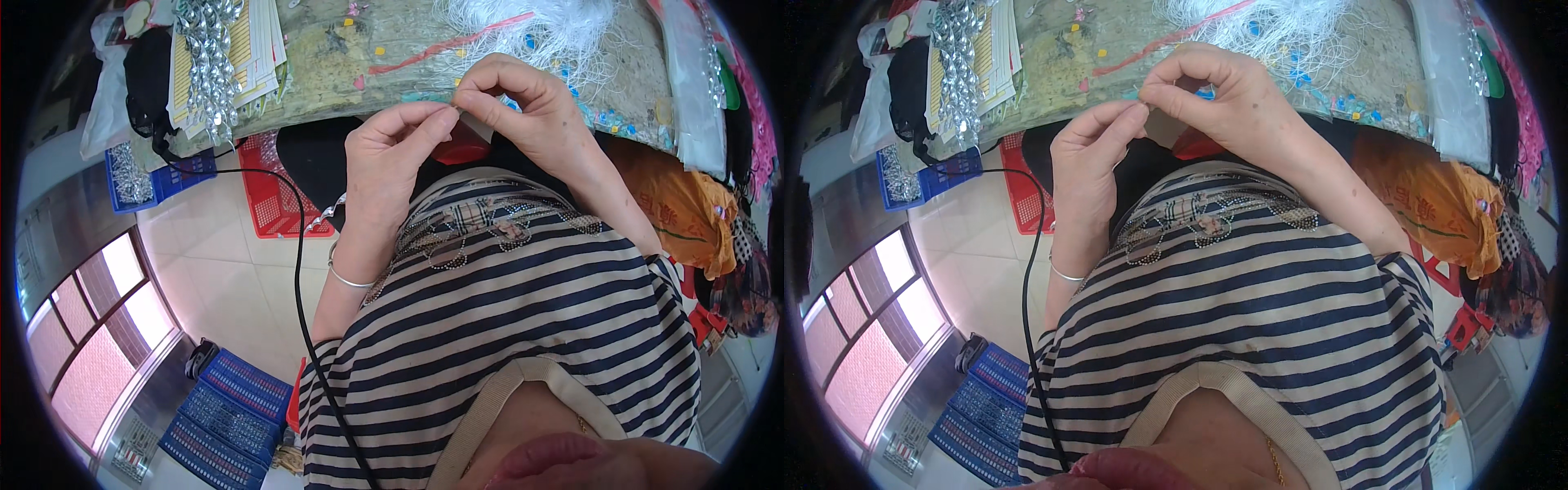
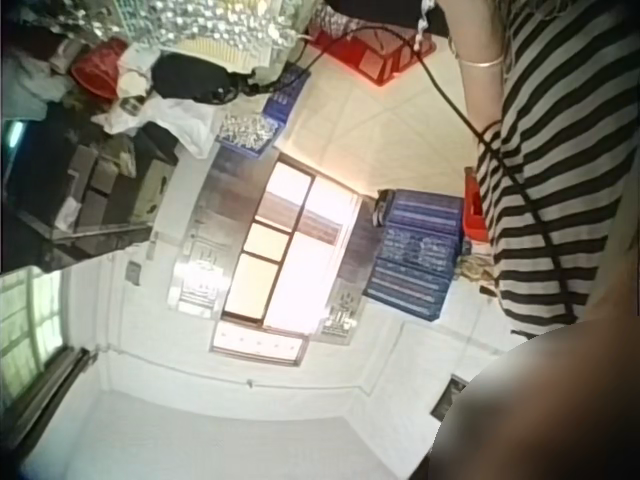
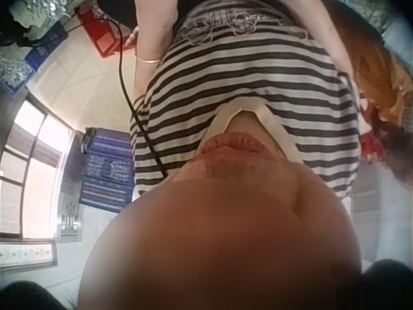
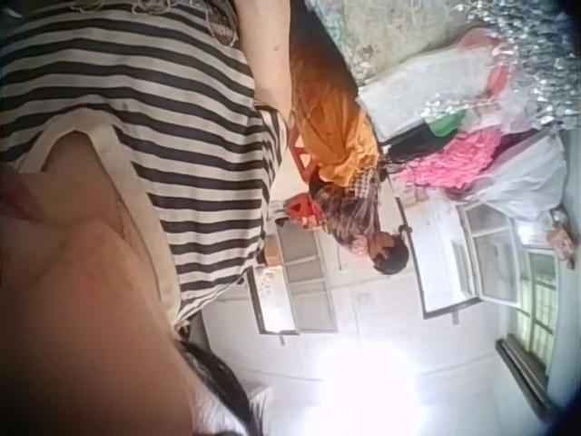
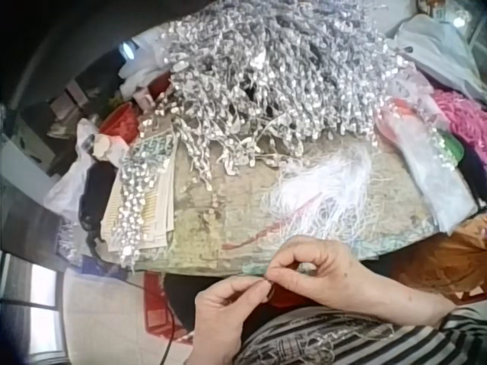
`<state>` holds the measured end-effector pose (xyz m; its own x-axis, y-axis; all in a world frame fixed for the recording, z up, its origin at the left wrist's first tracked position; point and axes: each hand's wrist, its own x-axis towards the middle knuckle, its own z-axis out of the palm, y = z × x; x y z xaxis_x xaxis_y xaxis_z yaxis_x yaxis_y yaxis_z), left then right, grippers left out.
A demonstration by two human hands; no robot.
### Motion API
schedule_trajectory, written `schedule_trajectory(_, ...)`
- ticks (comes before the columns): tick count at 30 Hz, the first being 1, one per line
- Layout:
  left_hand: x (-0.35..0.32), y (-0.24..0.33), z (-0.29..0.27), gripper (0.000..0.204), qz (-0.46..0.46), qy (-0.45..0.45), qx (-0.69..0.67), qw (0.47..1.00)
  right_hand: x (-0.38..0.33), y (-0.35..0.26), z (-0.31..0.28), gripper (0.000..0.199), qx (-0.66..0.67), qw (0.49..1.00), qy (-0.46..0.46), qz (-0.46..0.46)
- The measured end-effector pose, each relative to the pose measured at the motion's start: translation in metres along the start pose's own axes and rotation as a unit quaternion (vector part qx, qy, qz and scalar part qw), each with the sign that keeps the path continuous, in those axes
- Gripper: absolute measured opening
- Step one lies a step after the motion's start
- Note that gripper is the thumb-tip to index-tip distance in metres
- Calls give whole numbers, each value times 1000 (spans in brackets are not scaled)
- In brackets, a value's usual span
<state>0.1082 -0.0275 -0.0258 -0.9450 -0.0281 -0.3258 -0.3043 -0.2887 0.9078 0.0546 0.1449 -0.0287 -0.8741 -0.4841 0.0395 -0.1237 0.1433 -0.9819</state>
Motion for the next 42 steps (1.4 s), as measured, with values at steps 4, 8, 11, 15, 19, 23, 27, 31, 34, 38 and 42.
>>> schedule_trajectory(4, 0, 0, 0, 13, -6, 8, -15, 1000, -1, 4, -2, 11, 23, 1000, -10, 12)
schedule_trajectory(8, 0, 0, -1, 13, -9, 9, -16, 1000, -1, 4, -8, 15, 101, 994, 4, 45)
schedule_trajectory(11, 0, 1, -1, 13, -9, 0, -18, 1000, -5, 5, -11, 19, 122, 991, 3, 57)
schedule_trajectory(15, 0, -1, 1, 14, 6, 1, -12, 1000, -7, 5, -12, 20, 80, 996, -29, 32)
schedule_trajectory(19, -1, 0, 2, 13, 8, -8, 7, 1000, -5, 4, -13, 18, 22, 999, -47, 7)
schedule_trajectory(23, 0, -1, 0, 13, 9, -22, 15, 1000, -3, -1, -14, 13, 14, 998, -65, 18)
schedule_trajectory(27, 0, 2, -1, 12, -3, -23, 29, 999, -3, -6, -13, 5, -91, 992, -39, -78)
schedule_trajectory(31, 1, 2, -8, 13, 24, -1, 54, 998, 0, -7, -19, 7, -219, 962, 7, -164)
schedule_trajectory(34, 0, -1, -12, 14, 34, 27, 45, 998, -5, -9, -23, 10, -150, 987, -6, -56)
schedule_trajectory(38, 1, -4, -9, 14, 35, 37, 26, 998, -6, -5, -20, 15, 48, 998, -47, 10)
schedule_trajectory(42, 0, -4, -2, 14, 49, 48, 28, 997, -3, -13, -9, 16, 127, 990, -47, 31)
